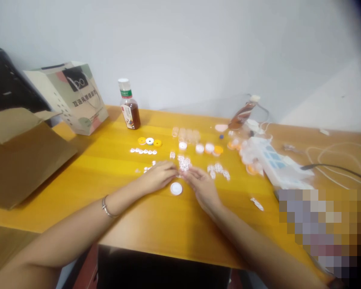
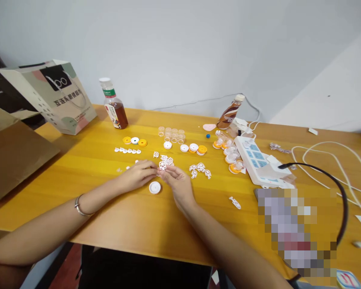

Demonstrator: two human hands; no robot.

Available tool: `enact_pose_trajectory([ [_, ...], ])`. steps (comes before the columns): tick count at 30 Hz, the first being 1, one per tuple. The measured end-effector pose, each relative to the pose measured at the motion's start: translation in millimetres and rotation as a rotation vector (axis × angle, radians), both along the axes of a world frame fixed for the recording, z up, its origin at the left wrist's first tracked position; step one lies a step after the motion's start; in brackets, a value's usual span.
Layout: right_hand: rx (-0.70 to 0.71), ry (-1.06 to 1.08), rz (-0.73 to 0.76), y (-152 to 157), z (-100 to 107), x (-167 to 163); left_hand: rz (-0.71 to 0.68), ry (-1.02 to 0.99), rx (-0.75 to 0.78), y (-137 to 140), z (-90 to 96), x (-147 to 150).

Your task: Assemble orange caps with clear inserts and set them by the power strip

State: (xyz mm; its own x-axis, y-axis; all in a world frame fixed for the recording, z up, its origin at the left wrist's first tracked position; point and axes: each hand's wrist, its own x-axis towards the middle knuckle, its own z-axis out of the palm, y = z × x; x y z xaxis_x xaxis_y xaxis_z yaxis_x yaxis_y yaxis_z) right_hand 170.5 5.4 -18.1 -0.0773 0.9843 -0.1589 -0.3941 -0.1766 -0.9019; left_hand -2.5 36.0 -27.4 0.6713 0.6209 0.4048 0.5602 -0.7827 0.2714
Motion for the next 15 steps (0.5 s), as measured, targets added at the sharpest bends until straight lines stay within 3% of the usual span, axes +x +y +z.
enact_pose_trajectory([
  [8, 0.104, -0.091, 0.008, -3, -3, -3, 0.002, -0.013, -0.072, -7, 7.6, 0],
  [15, 0.052, -0.074, -0.011, 0, -5, 3, 0.06, -0.184, -0.136, -19, 19.9, -6],
])
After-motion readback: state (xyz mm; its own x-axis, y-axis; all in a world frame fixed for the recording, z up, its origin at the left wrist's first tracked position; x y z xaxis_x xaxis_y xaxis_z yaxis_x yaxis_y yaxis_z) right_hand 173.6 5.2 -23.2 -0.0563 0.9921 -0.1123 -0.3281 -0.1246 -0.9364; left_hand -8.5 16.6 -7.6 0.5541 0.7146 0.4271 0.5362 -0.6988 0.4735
